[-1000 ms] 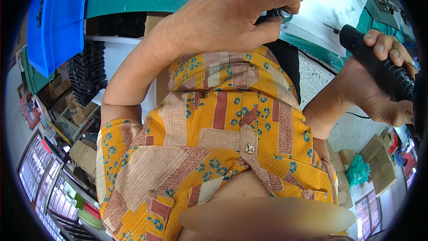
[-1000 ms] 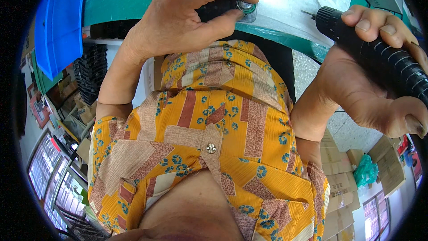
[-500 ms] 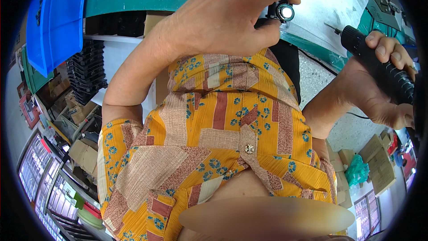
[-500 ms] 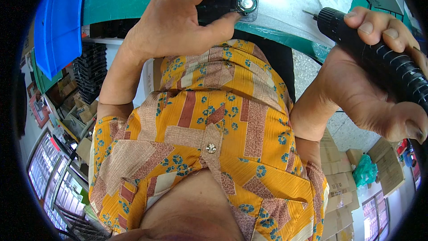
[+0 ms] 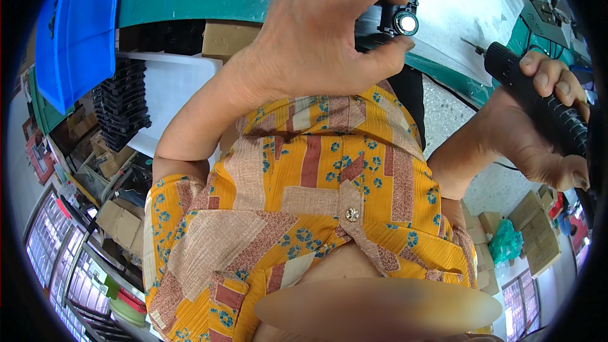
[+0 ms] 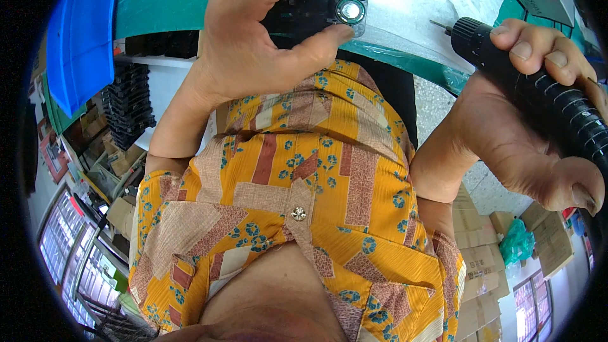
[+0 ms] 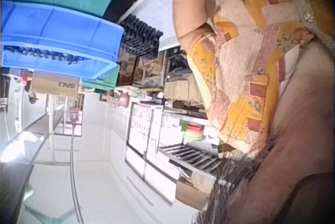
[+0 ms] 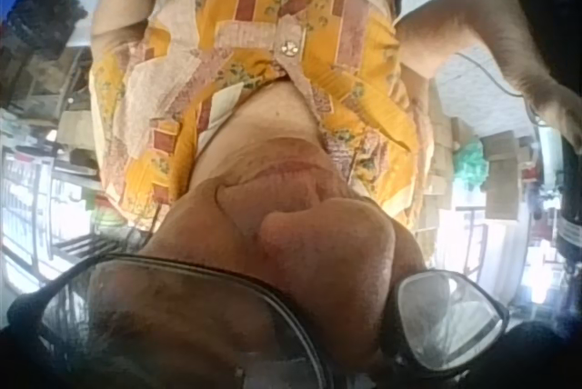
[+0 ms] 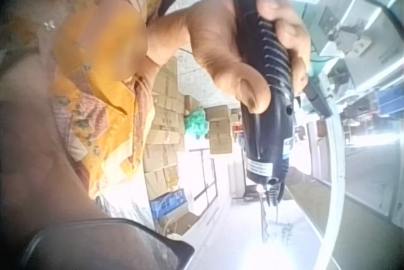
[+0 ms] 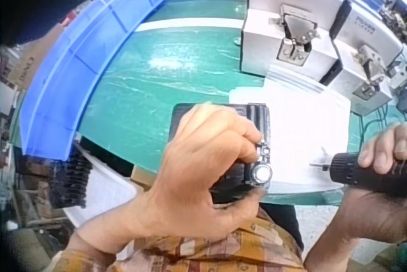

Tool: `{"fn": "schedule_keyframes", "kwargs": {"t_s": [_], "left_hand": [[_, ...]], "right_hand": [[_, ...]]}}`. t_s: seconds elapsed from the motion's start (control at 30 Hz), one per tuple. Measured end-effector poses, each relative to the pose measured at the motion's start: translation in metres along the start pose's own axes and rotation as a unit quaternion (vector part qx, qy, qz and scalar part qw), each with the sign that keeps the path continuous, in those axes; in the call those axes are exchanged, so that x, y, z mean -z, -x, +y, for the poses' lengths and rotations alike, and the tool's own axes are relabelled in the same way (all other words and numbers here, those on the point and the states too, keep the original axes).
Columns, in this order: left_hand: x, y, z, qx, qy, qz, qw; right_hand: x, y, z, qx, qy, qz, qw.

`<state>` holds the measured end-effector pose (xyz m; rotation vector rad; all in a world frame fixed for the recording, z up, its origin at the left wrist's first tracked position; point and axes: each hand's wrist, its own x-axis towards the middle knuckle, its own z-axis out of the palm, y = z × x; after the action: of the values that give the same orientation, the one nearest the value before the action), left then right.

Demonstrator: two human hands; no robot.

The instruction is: Assembling electronic components using a power screwdriver.

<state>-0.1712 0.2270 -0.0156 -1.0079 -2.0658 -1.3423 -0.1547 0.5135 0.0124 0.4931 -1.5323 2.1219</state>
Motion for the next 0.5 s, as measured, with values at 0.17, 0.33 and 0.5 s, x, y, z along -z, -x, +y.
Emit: {"fn": "schedule_keyframes", "kwargs": {"t_s": [0.17,0.33,0.5], "left_hand": [[0.001,-0.003,0.013,0.024,-0.024,0.001,0.999],[-0.006,-0.001,0.004,-0.010,-0.051,0.050,0.997],[0.004,0.005,0.010,0.015,-0.054,0.045,0.997]], "right_hand": [[0.002,-0.002,0.000,0.001,-0.007,-0.004,1.000],[0.011,-0.004,0.001,0.014,-0.002,-0.034,0.999],[0.011,-0.003,0.001,0.013,0.003,-0.031,0.999]]}}
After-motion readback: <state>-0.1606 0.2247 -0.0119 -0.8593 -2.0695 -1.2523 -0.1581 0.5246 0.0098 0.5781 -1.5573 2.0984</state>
